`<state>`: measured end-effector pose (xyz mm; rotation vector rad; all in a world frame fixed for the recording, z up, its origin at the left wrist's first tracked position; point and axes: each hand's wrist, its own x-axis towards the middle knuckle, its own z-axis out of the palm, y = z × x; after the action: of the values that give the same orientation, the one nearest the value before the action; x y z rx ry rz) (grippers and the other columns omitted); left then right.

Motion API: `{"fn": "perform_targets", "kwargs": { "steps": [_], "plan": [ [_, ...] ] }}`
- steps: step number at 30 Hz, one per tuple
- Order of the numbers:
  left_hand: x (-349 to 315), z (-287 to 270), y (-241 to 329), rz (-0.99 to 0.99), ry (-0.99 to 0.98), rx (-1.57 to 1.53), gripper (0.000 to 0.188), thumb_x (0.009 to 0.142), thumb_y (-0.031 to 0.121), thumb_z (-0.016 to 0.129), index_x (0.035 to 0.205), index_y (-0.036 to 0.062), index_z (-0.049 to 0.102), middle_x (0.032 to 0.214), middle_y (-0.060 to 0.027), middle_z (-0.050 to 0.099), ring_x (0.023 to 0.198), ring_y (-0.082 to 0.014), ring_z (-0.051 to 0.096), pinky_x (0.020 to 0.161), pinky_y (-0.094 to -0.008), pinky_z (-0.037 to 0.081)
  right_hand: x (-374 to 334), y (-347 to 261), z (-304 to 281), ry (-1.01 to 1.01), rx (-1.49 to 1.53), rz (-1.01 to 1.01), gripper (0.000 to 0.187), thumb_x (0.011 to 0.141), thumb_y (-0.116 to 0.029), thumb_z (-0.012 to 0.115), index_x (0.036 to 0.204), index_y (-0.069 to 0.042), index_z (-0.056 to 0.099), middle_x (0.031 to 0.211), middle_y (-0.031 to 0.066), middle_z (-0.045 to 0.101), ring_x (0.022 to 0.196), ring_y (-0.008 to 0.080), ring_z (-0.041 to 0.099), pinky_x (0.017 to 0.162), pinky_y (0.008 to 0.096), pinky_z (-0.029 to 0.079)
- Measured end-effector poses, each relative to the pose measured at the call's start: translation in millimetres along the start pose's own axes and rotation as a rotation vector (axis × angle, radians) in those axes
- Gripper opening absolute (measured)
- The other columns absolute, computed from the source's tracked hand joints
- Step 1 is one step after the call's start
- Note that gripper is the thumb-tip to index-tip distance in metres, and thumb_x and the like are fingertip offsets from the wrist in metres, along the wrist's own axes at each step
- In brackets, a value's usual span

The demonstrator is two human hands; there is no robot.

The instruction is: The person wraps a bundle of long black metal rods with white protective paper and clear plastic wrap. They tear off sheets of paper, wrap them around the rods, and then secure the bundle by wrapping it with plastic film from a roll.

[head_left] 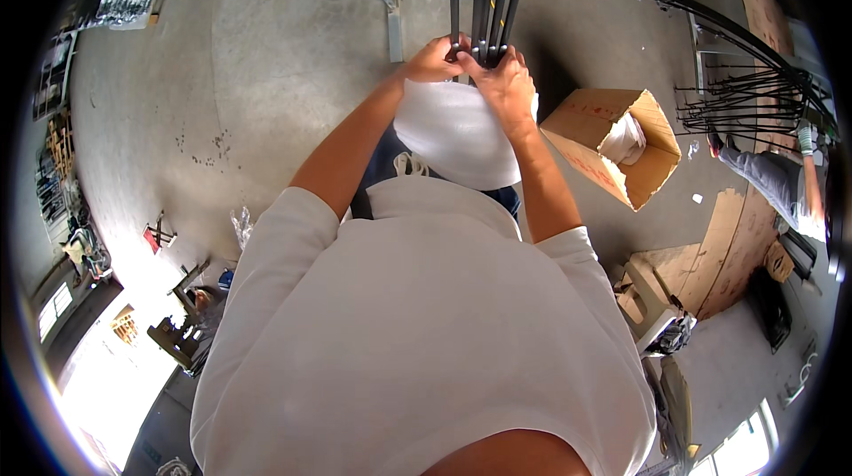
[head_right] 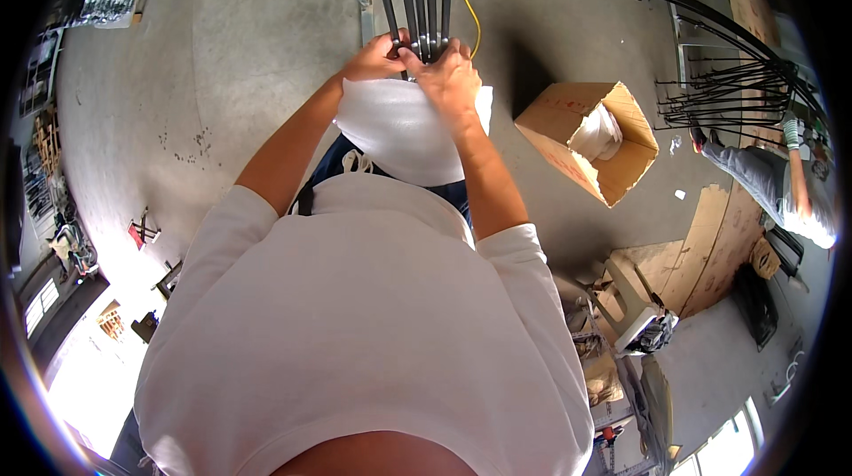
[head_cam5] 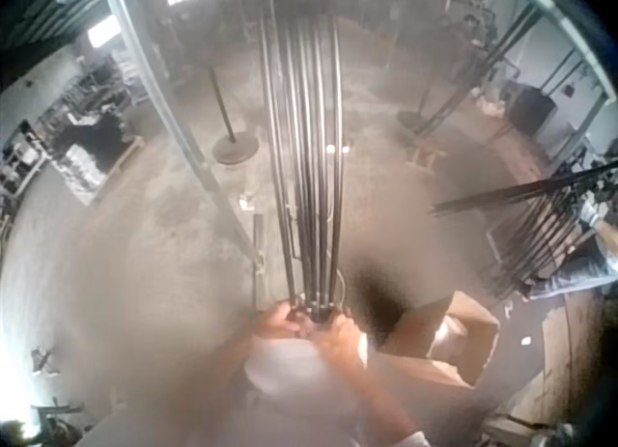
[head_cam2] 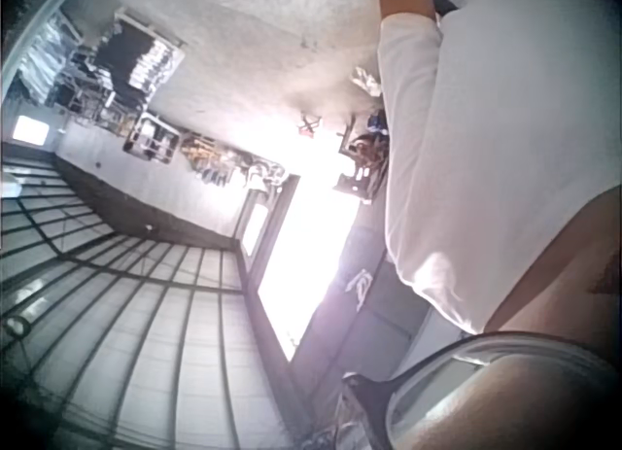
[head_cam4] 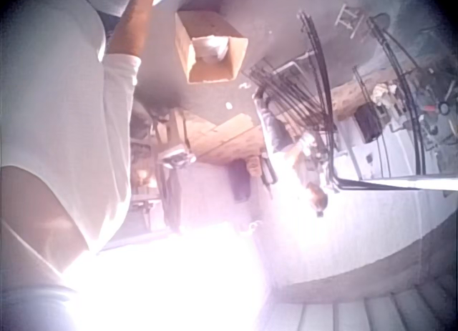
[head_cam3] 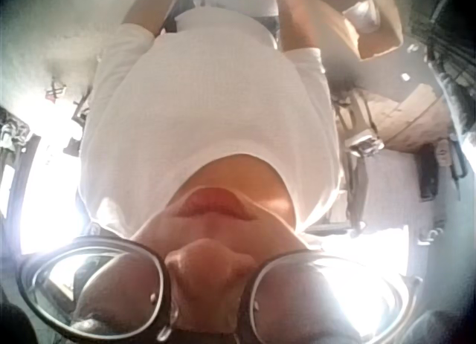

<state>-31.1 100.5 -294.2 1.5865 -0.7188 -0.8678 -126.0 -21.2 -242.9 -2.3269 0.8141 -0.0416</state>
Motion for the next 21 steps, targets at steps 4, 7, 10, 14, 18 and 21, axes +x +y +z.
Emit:
{"fn": "perform_targets", "kwargs": {
  "steps": [4,7,10,14,18,21],
  "plan": [
    [5,13,-18,0.069,0.100,0.019,0.022,0.073,0.007,0.058,0.092,0.0044,0.047,0.078,-0.0048,0.053,0.070,-0.0121,0.051,0.064,-0.0267,0.043,-2,-4,0,0.058,-0.010,0.023,0.053,0.062,-0.047,0.064,0.081,0.002,0.056,0.087,0.0177,0.056,0.078,0.0355,0.058,0.070,0.0415,0.047],
    [1,35,-26,0.111,0.356,0.079,0.027,0.074,0.007,0.057,0.098,0.0046,0.044,0.080,-0.0083,0.054,0.073,-0.0190,0.054,0.068,-0.0302,0.043,-4,-4,-3,0.068,0.020,0.013,0.047,0.063,-0.041,0.063,0.080,0.002,0.056,0.086,0.0171,0.056,0.078,0.0359,0.058,0.069,0.0422,0.047],
    [0,48,-28,0.147,0.387,0.073,0.034,0.076,0.007,0.055,0.105,0.0054,0.036,0.080,-0.0085,0.054,0.073,-0.0221,0.055,0.068,-0.0324,0.043,-6,1,-3,0.093,0.007,-0.008,0.045,0.063,-0.040,0.063,0.078,0.002,0.056,0.084,0.0166,0.056,0.075,0.0358,0.058,0.067,0.0421,0.048],
    [-6,43,-14,-0.002,0.410,0.065,0.029,0.079,0.003,0.050,0.104,0.0065,0.034,0.084,-0.0065,0.055,0.074,-0.0144,0.054,0.069,-0.0280,0.043,-9,10,-9,0.170,-0.024,-0.034,0.041,0.063,-0.038,0.063,0.074,0.001,0.056,0.082,0.0156,0.056,0.070,0.0357,0.058,0.064,0.0422,0.048],
    [-9,23,-4,-0.124,0.284,-0.071,0.039,0.076,-0.002,0.049,0.112,0.0080,0.041,0.087,-0.0057,0.057,0.075,-0.0117,0.056,0.069,-0.0267,0.044,-2,28,-24,0.186,-0.040,-0.138,0.036,0.062,-0.034,0.065,0.072,0.000,0.057,0.075,0.0137,0.055,0.067,0.0338,0.058,0.060,0.0408,0.048],
    [-12,10,9,-0.154,0.005,-0.217,0.045,0.076,0.003,0.054,0.120,0.0098,0.044,0.093,-0.0053,0.055,0.079,-0.0089,0.053,0.072,-0.0252,0.042,5,37,-28,0.110,0.042,-0.224,0.039,0.060,-0.034,0.070,0.070,0.000,0.056,0.073,0.0145,0.056,0.065,0.0332,0.058,0.058,0.0399,0.047]
  ]
}}
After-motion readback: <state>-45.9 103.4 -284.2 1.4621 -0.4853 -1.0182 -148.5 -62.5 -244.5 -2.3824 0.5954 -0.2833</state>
